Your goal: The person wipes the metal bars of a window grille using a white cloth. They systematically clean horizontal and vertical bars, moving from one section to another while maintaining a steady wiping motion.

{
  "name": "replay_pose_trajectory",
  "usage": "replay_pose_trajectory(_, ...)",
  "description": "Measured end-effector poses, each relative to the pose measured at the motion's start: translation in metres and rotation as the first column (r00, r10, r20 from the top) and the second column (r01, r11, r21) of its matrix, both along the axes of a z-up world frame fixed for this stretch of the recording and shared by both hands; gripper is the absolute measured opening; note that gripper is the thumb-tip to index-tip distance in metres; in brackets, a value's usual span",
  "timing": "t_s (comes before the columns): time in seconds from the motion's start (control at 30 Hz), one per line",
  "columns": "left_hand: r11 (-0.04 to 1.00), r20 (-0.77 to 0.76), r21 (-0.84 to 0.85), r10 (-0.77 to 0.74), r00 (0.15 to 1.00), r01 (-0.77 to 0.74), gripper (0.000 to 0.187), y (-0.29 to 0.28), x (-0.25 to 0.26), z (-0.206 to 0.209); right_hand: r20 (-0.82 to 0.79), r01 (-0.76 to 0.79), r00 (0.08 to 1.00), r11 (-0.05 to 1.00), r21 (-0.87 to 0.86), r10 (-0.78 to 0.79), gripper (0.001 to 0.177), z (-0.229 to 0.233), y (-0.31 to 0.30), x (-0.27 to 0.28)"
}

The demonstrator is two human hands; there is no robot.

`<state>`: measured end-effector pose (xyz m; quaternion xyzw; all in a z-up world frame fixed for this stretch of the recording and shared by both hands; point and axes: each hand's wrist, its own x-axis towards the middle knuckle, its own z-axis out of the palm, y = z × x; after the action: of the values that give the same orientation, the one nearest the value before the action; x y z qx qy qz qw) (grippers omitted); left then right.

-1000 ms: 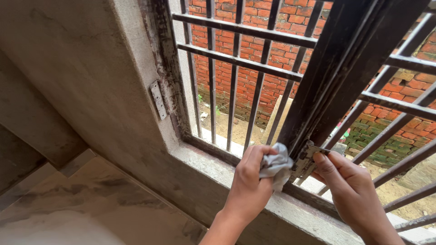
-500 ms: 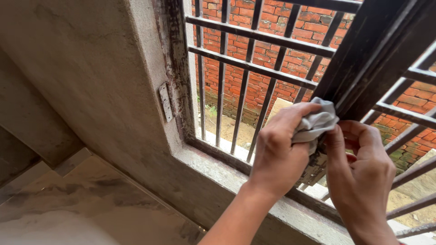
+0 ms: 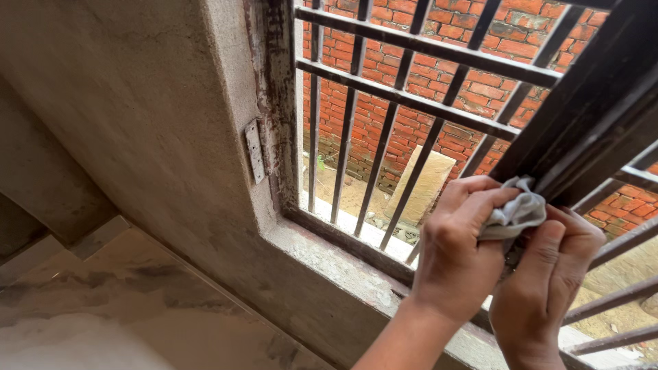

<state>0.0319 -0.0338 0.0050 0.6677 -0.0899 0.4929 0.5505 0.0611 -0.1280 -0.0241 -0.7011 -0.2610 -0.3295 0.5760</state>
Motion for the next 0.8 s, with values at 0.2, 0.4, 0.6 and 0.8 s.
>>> replay_pose_trajectory(0.2,0.999,-0.005,-0.036,-0.029,1.0,0.029,0.034,0.001,0.004,-0.016,0.064,0.056,0.996,0.998,0.025,-0.058,0.029,-0.003,0.007,0.001)
replay_pose_trajectory(0.4,0.995,-0.027,-0.083,-0.055,0.998,0.053,0.031,0.001,0.007,-0.036,0.134,0.016,0.991,0.998,0.061,-0.024,0.019,-0.015,0.009,0.015)
replay_pose_trajectory(0.6,0.99,-0.024,-0.107,-0.098,0.995,0.095,0.029,0.004,0.006,-0.053,0.08,-0.035,0.997,0.983,0.179,0.021,0.016,-0.024,0.012,0.02)
replay_pose_trajectory(0.8,0.991,-0.063,-0.102,-0.094,0.994,0.087,0.028,0.006,0.008,-0.069,0.081,-0.038,0.996,0.979,0.201,0.022,0.014,-0.024,0.014,0.019)
